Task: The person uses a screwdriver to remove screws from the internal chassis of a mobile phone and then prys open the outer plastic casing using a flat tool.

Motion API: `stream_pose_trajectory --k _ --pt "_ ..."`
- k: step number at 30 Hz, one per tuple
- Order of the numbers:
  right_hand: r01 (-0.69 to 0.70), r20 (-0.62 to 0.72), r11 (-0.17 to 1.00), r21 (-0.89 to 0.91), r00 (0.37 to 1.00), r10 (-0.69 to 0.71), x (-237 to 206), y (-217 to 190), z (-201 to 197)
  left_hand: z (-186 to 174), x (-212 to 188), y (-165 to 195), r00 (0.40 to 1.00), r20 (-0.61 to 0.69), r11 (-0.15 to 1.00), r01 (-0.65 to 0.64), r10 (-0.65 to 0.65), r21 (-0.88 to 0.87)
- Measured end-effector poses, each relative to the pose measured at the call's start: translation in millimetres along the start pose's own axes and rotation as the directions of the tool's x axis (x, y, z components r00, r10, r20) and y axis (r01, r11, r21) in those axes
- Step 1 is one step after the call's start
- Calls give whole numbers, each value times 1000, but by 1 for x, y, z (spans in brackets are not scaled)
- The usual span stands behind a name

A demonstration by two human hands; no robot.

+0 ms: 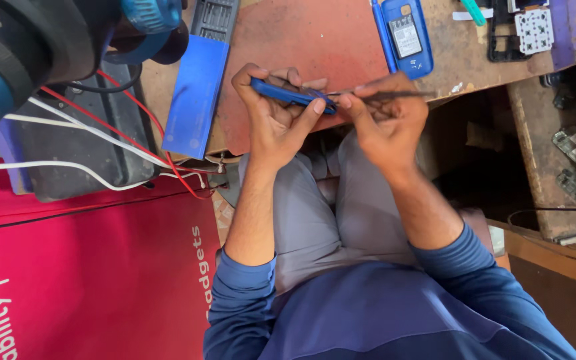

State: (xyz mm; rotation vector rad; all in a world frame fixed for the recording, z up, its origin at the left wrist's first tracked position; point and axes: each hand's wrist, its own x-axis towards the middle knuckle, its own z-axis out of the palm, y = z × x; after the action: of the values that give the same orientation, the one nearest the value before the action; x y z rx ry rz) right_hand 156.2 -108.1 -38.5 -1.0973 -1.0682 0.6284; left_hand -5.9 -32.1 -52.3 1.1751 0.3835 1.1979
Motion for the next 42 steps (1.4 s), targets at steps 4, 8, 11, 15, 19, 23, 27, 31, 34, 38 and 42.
stream_pose_trajectory --k 4,8,11,15,19,23,27,31,34,38,42 --pt "-135 119 974 181 986 115 13 4 -12 -1 -1 0 999 42 998 -22 19 51" --pt "3 142 981 195 989 -31 15 -4 -16 4 -3 -4 997 13 997 -73 73 39" --pt "175 30 972 157 983 -182 6 -13 -8 5 -4 -5 999 -17 994 -37 39 107" --pt "91 69 984 152 992 -103 1 -13 13 4 -4 -7 997 12 992 -83 83 94" --pt "39 91 987 154 994 -53 0 -13 19 3 -3 -7 996 12 991 -89 88 97" --pt "244 155 968 -63 960 -232 2 -20 18 4 -4 -7 996 15 995 -88 87 54" --pt "-70 155 981 183 987 41 17 -26 16 6 -6 -7 996 5 987 -90 90 131" --pt "-63 161 997 49 986 54 19 -25 13 6 -6 -7 994 8 982 -113 113 149" --pt "436 142 867 -242 900 -413 5 -19 23 7 -6 -9 990 15 985 -144 144 92" --pt "662 109 708 -248 745 -658 -2 -11 31 13 -7 -14 976 -10 972 -216 218 96" --pt "115 2 993 -31 993 -115 1 -15 25 8 -11 -12 984 2 973 -174 176 150"
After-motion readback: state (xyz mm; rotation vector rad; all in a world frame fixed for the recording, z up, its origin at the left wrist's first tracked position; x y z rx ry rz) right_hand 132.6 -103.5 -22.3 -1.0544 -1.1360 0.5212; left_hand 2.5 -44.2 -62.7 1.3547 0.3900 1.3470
